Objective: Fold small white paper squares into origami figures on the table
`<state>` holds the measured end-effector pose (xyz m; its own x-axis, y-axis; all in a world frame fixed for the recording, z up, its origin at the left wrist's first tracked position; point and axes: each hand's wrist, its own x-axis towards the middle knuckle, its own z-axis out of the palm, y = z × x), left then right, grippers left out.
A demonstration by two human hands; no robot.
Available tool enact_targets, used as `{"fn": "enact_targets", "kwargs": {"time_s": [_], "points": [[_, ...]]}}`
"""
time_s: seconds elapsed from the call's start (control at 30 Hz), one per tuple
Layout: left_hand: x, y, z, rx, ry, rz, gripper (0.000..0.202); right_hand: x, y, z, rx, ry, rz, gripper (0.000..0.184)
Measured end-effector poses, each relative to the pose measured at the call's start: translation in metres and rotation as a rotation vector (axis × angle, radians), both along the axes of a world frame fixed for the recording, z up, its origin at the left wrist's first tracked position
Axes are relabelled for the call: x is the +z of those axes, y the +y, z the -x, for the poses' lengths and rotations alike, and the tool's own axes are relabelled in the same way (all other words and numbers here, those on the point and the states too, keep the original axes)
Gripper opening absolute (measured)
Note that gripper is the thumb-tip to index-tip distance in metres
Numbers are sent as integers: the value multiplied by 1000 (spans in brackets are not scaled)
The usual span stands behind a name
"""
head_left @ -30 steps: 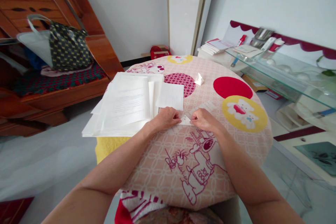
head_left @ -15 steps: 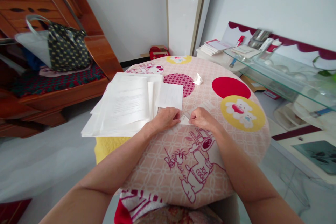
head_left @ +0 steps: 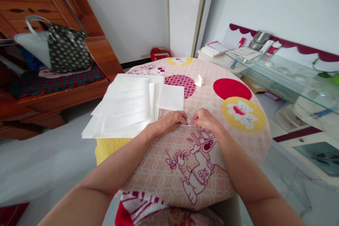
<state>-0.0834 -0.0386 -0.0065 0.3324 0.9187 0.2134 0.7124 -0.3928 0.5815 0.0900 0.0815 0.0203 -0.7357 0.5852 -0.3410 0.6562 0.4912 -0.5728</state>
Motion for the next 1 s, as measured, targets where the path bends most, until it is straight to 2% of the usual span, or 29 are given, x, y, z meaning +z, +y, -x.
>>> {"fn": "enact_targets", "kwargs": {"time_s": [0.1,0.23,0.47,0.6,0.87,1.0], "points": [[0,0,0,-5,3,3,45,-2,1,0,-15,9,12,16],[-1,0,0,13,14,-8,43,-5,5,-3,12,14,102,12],[-1,0,0,42,27,30,39,7,10,-8,11,-67,189,18],[0,0,0,48,21,40,40,7,11,-10,-51,14,306,15],[3,0,0,17,10,54,43,1,-6,1,-19,2,163,16],[2,-1,0,12,12,42,41,1,-6,3,-23,-38,127,17]]}}
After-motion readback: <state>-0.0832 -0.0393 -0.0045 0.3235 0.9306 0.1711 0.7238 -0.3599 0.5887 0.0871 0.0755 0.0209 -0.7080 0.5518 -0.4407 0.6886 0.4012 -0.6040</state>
